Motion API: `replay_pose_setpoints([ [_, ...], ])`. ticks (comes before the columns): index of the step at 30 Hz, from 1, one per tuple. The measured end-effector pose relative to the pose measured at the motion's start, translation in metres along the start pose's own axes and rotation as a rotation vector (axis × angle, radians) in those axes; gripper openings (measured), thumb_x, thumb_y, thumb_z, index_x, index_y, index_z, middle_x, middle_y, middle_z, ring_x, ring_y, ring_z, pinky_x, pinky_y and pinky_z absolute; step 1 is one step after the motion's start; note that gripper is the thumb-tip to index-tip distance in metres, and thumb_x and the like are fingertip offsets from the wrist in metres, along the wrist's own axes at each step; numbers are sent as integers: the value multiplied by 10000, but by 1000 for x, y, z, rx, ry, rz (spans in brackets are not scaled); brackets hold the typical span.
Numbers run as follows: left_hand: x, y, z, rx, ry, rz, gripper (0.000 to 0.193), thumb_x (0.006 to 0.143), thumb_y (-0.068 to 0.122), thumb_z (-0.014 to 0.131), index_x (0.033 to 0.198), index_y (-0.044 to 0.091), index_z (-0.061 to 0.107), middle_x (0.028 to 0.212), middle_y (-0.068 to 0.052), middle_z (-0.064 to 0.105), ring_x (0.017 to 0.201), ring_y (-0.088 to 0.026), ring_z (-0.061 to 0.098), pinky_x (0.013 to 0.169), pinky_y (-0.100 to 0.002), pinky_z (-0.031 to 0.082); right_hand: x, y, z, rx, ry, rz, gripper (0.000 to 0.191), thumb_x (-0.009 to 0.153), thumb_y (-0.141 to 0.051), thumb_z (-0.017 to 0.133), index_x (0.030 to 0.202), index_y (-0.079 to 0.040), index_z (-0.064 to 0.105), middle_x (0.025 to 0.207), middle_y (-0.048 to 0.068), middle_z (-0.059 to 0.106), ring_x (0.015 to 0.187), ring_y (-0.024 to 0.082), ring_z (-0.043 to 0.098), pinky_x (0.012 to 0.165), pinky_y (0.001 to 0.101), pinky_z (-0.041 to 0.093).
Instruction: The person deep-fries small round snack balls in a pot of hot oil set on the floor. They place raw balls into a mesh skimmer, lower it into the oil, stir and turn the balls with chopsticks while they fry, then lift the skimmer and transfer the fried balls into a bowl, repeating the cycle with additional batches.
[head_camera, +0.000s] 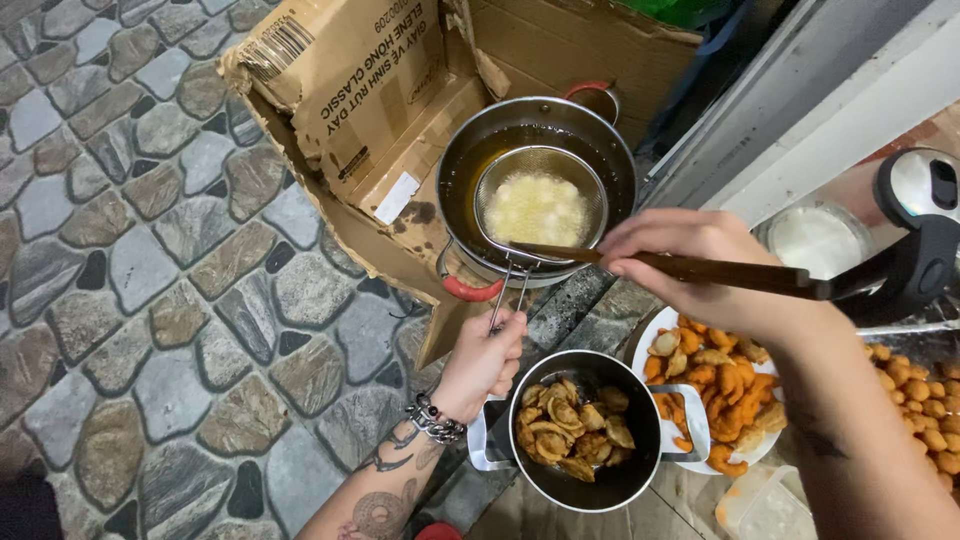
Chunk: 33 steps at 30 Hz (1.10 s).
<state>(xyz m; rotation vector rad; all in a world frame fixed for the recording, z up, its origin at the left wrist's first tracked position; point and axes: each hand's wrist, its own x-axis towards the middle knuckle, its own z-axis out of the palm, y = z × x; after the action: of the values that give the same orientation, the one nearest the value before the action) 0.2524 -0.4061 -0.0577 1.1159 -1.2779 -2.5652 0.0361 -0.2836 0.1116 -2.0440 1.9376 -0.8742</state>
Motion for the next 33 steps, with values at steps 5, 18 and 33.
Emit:
replay_pose_setpoints([
  [5, -1, -4, -1, -17, -14, 35, 226, 1024, 292, 589, 925, 95, 537, 631, 68, 388, 418, -21, 304, 355, -222, 182, -10, 7, 7, -26, 78, -36, 135, 877, -114, 739, 953, -2, 739, 998, 105, 763, 882, 252, 742, 759, 343, 603],
  [18, 1, -19, 14, -149, -27, 4, 266, 1051, 358, 514, 921, 126, 503, 646, 69, 387, 441, -25, 298, 377, -216, 209, -15, -24, -33, -352, 194, 413, 223, 1011, -225, 707, 971, -15, 769, 782, 124, 701, 617, 251, 674, 586, 372, 524],
  [33, -2, -21, 8, -231, -103, 32, 249, 1039, 326, 563, 927, 121, 477, 648, 55, 387, 448, -40, 305, 389, -230, 219, -7, -10, -1, -33, 298, 680, 239, 1066, -224, 598, 1066, -66, 777, 917, 73, 775, 840, 155, 722, 767, 322, 554],
])
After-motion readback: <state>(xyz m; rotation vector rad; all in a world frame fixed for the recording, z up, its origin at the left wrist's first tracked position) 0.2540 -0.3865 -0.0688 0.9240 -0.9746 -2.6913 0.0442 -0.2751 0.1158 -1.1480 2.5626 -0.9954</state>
